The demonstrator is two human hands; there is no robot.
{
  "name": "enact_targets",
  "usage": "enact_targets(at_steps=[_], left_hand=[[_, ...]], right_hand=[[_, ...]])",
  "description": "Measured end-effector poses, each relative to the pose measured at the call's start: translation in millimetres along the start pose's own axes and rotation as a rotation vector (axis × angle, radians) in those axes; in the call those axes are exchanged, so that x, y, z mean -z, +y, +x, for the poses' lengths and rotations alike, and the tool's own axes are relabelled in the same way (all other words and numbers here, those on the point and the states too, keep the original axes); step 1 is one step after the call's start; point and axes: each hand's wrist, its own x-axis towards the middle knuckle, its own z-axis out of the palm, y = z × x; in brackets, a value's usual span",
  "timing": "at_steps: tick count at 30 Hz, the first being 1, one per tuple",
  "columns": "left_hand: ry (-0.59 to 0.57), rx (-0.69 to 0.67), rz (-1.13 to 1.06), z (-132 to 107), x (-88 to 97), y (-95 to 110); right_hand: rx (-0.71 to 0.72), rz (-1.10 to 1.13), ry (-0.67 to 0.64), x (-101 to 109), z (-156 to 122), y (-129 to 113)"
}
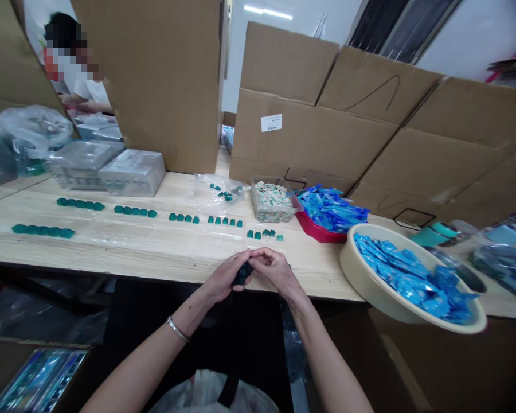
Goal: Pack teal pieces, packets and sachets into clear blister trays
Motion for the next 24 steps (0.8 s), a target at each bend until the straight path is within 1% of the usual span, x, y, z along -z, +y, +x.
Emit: enact_targets(at_steps=[2, 4, 6, 9, 11, 14, 16, 17, 20, 22, 24], left_hand=[[0.057, -0.036, 0.116, 1, 1.1, 0], [0.144, -0.074, 0.269, 3, 2.8, -2], [0.221, -0.122, 0.422, 6, 4.8, -5], [0.266, -0.241, 0.611, 9, 6.8, -9], [0.273, -0.304, 0.685, 10, 7.1, -11], [0.256, -0.326, 0.720, 11, 6.7, -10], [0.252, -0.334, 0.722, 10, 6.8, -9], [0.250, -0.330, 0.717, 10, 7.1, -8], [0.217, -0.246, 0.661, 7, 7.7, -3], [0.167, -0.164, 0.607, 4, 7.1, -1], [0.109, -0.099, 0.554, 2, 5.8, 2]], right_hand=[[-0.055, 0.148, 0.061, 1, 0, 3], [-0.072, 0.201, 0.117, 2, -1, 5], [-0.066, 0.172, 0.157, 2, -2, 6], [-0.033, 0.047, 0.207, 0, -4, 5], [0.063, -0.055, 0.250, -4, -7, 3], [0.298, -0.230, 0.292, -10, -14, -1], [0.408, -0.333, 0.281, -12, -18, -3], [0.430, -0.359, 0.263, -11, -19, -3], [0.409, -0.290, 0.168, -3, -21, -4], [0.368, -0.217, 0.054, 5, -20, -5], [0.361, -0.191, -0.030, 13, -19, -6]])
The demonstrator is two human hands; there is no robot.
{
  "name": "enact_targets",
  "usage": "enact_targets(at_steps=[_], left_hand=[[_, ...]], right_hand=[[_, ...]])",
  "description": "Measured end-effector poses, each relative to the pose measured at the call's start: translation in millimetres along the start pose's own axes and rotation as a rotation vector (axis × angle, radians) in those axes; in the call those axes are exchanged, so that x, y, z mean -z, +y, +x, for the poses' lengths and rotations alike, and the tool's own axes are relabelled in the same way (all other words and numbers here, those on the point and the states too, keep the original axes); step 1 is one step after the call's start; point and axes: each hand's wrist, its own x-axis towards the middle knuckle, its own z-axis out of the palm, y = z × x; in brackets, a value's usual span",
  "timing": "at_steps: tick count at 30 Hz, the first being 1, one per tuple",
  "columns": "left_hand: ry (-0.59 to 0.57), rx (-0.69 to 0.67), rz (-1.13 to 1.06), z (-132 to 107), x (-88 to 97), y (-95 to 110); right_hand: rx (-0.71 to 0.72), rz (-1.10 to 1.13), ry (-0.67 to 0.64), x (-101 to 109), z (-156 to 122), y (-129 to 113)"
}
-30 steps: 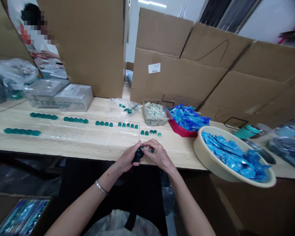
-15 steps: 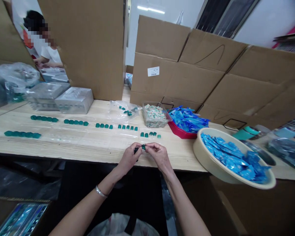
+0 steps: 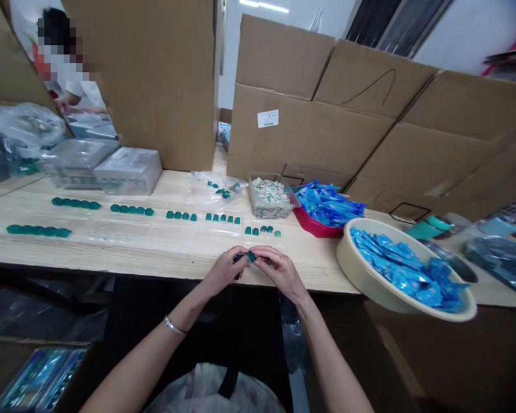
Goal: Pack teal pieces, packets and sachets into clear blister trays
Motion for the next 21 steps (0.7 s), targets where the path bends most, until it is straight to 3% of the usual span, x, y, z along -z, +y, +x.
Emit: enact_targets(at_steps=[3, 7, 14, 17, 21], left_hand=[[-0.050, 0.034, -0.058, -2, -0.1, 2], [0.023, 0.029, 0.018, -6, 1.5, -5], [0.029, 0.138, 0.021, -13, 2.9, -15], [0.005, 0.156, -0.136, -13, 4.0, -13], [-0.010, 0.173, -0.464, -12, 7.6, -10]], right_hand=[[0.003, 0.003, -0.006, 10, 1, 1], [-0.006, -0.113, 0.032, 24, 2, 8], [0.123, -0.430, -0.156, 24, 7, 33], [0.134, -0.513, -0.218, 16, 9, 37], [0.097, -0.566, -0.180, 12, 7, 41]])
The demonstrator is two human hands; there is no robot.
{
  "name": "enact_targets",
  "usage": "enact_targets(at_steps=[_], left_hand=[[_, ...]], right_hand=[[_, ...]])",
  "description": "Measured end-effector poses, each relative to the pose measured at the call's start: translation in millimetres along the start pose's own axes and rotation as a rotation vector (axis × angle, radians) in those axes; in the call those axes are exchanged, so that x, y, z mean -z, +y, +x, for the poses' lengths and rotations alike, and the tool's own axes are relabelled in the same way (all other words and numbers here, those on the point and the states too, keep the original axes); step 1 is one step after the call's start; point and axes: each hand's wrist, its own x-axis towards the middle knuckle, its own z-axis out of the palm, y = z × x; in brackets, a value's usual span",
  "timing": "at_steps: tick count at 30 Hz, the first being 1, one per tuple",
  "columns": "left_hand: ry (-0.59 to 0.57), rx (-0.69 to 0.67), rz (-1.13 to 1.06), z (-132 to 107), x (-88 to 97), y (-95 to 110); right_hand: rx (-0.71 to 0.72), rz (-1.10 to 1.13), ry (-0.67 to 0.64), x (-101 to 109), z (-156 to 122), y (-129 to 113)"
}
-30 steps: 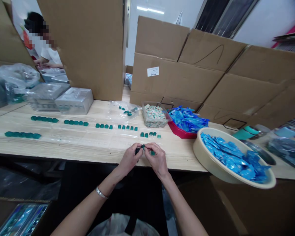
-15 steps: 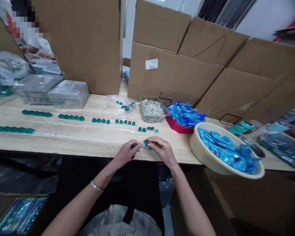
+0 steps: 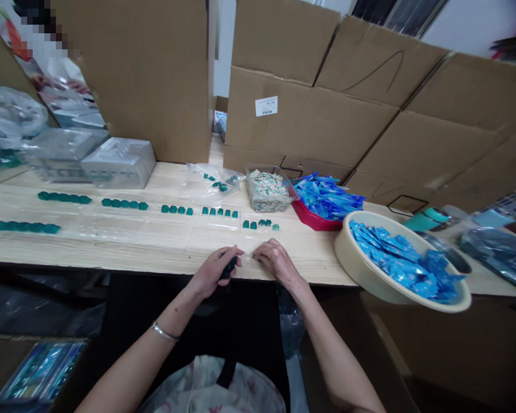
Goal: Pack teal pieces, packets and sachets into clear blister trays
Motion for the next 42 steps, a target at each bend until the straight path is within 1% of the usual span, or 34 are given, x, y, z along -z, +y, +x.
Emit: enact_targets(at_steps=[2, 5, 7, 9, 13, 15, 16, 19, 22, 25, 28, 30, 35, 38, 40, 42], left_hand=[[-0.014, 0.015, -0.122, 1, 1.4, 1], [-0.033, 0.048, -0.232, 2, 2.8, 1], [-0.043, 0.062, -0.265, 3, 2.6, 0], [-0.052, 0.061, -0.280, 5, 1.3, -1], [-0.077, 0.036, -0.325, 7, -2.3, -2], [-0.099, 0.034, -0.345, 8, -3.0, -1], [-0.101, 0.034, -0.345, 8, -3.1, 0], [-0.063, 0.001, -0.283, 7, -3.7, 4], [0.000, -0.080, -0.129, 5, -6.4, 6], [0.084, -0.133, 0.047, 3, -9.8, 5], [0.174, -0.140, 0.190, 4, -11.4, 3], [0.201, -0.179, 0.270, 6, -11.7, 1], [0.278, -0.421, 0.506, 11, -12.4, -1], [0.310, -0.561, 0.623, 14, -12.6, -3], [0.299, -0.570, 0.644, 15, -12.2, -5], [0.280, -0.521, 0.645, 18, -11.1, -7]], right_hand=[[-0.009, 0.014, 0.013, 0, -2, 1], [-0.017, 0.072, 0.059, 5, -5, -4], [-0.036, 0.122, 0.127, 9, -4, -14], [-0.040, 0.178, 0.160, 12, -2, -28], [0.029, 0.262, 0.060, 13, 6, -53], [0.048, 0.309, 0.044, 12, 9, -57], [0.038, 0.341, 0.058, 10, 10, -56], [-0.088, 0.481, 0.163, 6, 10, -48], [-0.238, 0.645, 0.259, 2, 10, -40], [-0.282, 0.746, 0.293, 0, 10, -38], [-0.235, 0.704, 0.311, 1, 9, -42], [-0.189, 0.621, 0.326, 1, 8, -45], [-0.087, 0.321, 0.316, -1, 5, -53], [-0.043, 0.206, 0.325, -3, 6, -54], [-0.039, 0.170, 0.341, -6, 6, -54], [-0.038, 0.148, 0.345, -8, 6, -54]])
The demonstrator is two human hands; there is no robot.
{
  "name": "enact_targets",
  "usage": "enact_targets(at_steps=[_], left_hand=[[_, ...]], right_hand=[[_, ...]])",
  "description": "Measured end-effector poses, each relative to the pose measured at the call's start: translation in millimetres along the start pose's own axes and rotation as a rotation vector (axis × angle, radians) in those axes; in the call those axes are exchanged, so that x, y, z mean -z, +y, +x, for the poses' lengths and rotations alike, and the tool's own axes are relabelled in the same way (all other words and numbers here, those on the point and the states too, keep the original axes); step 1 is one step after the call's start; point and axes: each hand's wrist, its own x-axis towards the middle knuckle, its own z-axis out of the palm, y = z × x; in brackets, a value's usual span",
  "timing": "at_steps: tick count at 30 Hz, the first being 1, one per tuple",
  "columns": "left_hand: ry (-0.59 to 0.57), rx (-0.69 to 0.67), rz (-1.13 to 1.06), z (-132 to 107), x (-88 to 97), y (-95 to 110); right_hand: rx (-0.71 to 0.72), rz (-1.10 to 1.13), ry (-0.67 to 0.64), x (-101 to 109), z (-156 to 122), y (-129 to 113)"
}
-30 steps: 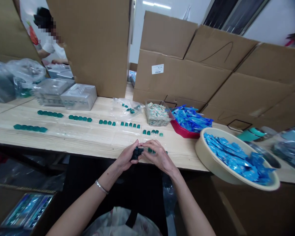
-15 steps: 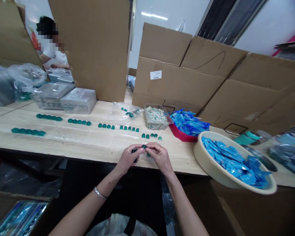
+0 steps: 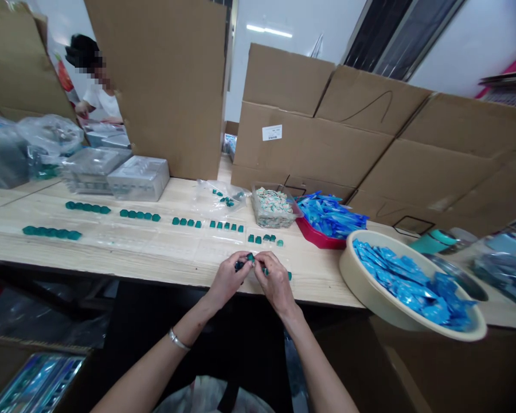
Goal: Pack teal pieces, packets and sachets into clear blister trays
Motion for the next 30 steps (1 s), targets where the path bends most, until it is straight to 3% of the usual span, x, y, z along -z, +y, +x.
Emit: enact_targets(at_steps=[2, 7, 11, 14, 20, 25, 30], left_hand=[[0.008, -0.030, 0.029, 1, -1.1, -4], [0.081, -0.291, 0.184, 2, -1.1, -15], [0.053, -0.333, 0.250, -1, 0.8, -13], [-0.015, -0.355, 0.327, -5, 0.6, -8], [-0.097, -0.286, 0.432, -8, 4.6, -10], [-0.100, -0.232, 0.351, -13, 9.6, -22], [-0.052, -0.129, 0.191, -17, 10.9, -23]], right_hand=[[0.006, -0.014, -0.001, -2, -1, -1], [-0.089, 0.083, 0.010, 0, 0, 0], [-0.302, 0.289, -0.027, 4, 4, 6], [-0.360, 0.301, -0.044, 4, 7, 12], [-0.295, 0.240, -0.031, 9, 4, 22], [-0.084, 0.025, -0.045, 8, -5, 29], [0.024, -0.070, -0.123, -1, -13, 38]])
